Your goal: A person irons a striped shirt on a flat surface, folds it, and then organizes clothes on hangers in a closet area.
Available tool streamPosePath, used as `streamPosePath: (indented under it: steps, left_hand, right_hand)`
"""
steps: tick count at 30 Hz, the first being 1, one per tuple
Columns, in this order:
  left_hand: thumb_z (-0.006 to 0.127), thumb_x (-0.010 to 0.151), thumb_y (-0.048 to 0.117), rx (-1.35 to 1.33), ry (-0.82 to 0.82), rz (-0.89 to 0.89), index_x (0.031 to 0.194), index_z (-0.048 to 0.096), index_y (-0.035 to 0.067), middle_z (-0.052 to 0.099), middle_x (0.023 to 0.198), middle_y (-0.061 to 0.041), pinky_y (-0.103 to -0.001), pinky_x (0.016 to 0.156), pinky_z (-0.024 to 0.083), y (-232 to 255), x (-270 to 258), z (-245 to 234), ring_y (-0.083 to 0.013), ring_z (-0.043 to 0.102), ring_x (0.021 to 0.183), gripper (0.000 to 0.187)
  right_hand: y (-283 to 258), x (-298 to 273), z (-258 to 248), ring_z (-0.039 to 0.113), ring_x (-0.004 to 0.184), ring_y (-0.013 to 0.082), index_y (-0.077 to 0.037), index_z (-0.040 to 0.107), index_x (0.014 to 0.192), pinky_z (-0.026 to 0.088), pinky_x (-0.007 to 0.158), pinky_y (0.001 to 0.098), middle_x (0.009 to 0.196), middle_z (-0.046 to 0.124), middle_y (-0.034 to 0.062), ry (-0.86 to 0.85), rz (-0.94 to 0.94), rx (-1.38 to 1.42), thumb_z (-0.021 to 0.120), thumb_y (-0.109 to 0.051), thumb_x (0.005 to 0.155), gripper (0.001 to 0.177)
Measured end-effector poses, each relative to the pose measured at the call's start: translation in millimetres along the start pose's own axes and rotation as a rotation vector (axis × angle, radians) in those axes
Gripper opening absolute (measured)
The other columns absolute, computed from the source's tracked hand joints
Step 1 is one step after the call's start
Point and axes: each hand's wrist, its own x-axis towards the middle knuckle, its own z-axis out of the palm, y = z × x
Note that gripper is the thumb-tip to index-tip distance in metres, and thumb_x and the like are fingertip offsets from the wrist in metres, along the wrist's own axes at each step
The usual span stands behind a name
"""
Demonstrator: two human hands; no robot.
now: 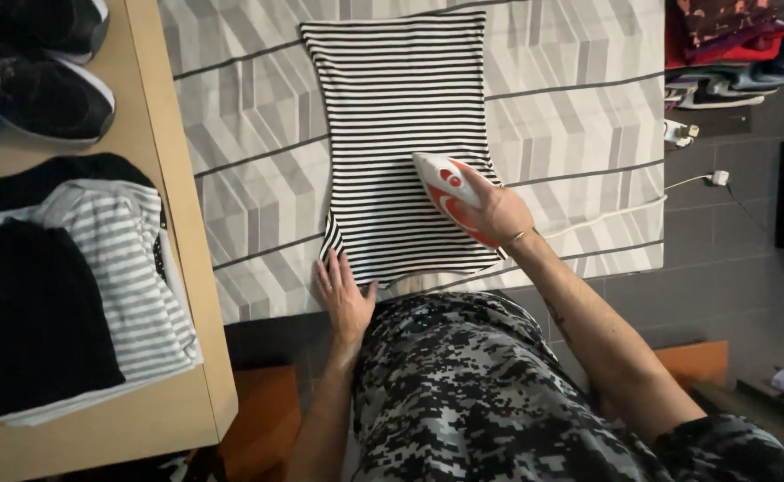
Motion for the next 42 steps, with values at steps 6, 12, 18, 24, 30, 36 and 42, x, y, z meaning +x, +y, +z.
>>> streamPosePath:
  steps: [6, 12, 18, 24, 30, 36, 42]
  left_hand:
    - [0.09, 0.063, 0.049, 0.052, 0.039, -0.083, 0.151, 0.04, -0.005, 0.03, 0.164, -0.026, -0.065, 0.117, 0.027, 3, 6, -15, -0.0485, 0.029, 0.149, 0.115]
    - [0.091, 0.056, 0.053, 0.083, 0.012, -0.134, 0.154, 0.037, -0.003, 0.027, 0.166, -0.024, -0.064, 0.119, 0.026, -1, 6, -12, -0.0471, 0.026, 0.151, 0.125]
    - [0.09, 0.058, 0.056, 0.056, 0.004, -0.134, 0.153, 0.038, -0.003, 0.025, 0.167, -0.023, -0.066, 0.118, 0.028, -3, 5, -10, -0.0484, 0.025, 0.151, 0.124]
    - [0.089, 0.059, 0.056, 0.067, 0.01, -0.135, 0.153, 0.039, -0.003, 0.027, 0.166, -0.023, -0.066, 0.118, 0.028, 1, 6, -14, -0.0478, 0.026, 0.151, 0.121]
    - [0.087, 0.061, 0.06, 0.074, -0.003, -0.118, 0.154, 0.039, -0.004, 0.027, 0.166, -0.024, -0.065, 0.12, 0.024, -1, 5, -14, -0.0479, 0.024, 0.152, 0.122]
    - [0.088, 0.06, 0.058, 0.077, -0.002, -0.126, 0.156, 0.036, -0.002, 0.026, 0.167, -0.023, -0.065, 0.12, 0.023, -3, 6, -9, -0.0471, 0.024, 0.152, 0.124]
    - [0.088, 0.062, 0.054, 0.084, -0.038, -0.13, 0.155, 0.034, -0.003, 0.025, 0.166, -0.026, -0.067, 0.118, 0.025, -2, 8, -9, -0.0502, 0.024, 0.151, 0.122]
  right_hand:
    - [-21, 2, 16, 0.071, 0.103, 0.0463, -0.036, 0.039, 0.154, 0.055, 0.094, 0.0555, 0.104, 0.074, 0.0266, -0.054, -0.194, -0.055, 0.057, -0.054, 0.092, 0.067]
    - [-26, 6, 42, 0.073, 0.101, 0.0391, -0.042, 0.038, 0.155, 0.058, 0.092, 0.0495, 0.105, 0.076, 0.0178, -0.15, -0.296, -0.249, 0.053, -0.059, 0.093, 0.066]
    - [-25, -10, 43, 0.074, 0.099, 0.039, -0.039, 0.046, 0.151, 0.059, 0.09, 0.0512, 0.108, 0.077, 0.0158, -0.218, -0.508, -0.317, 0.052, -0.058, 0.093, 0.061]
    - [-17, -18, 54, 0.074, 0.099, 0.0344, -0.038, 0.038, 0.155, 0.06, 0.087, 0.0494, 0.108, 0.076, 0.0114, -0.141, -0.335, -0.262, 0.046, -0.066, 0.093, 0.068]
    - [69, 55, 124, 0.074, 0.088, 0.0438, -0.005, 0.021, 0.155, 0.062, 0.077, 0.0555, 0.095, 0.072, 0.0281, 0.171, -0.145, -0.011, 0.051, -0.046, 0.099, 0.075]
    - [82, 81, 98, 0.074, 0.087, 0.0446, -0.006, 0.028, 0.141, 0.061, 0.072, 0.0548, 0.088, 0.07, 0.027, 0.341, -0.048, 0.126, 0.053, -0.039, 0.102, 0.057]
    - [43, 108, 53, 0.071, 0.103, 0.0453, -0.008, 0.033, 0.14, 0.058, 0.088, 0.055, 0.104, 0.071, 0.0276, 0.304, 0.071, 0.189, 0.055, -0.038, 0.102, 0.053]
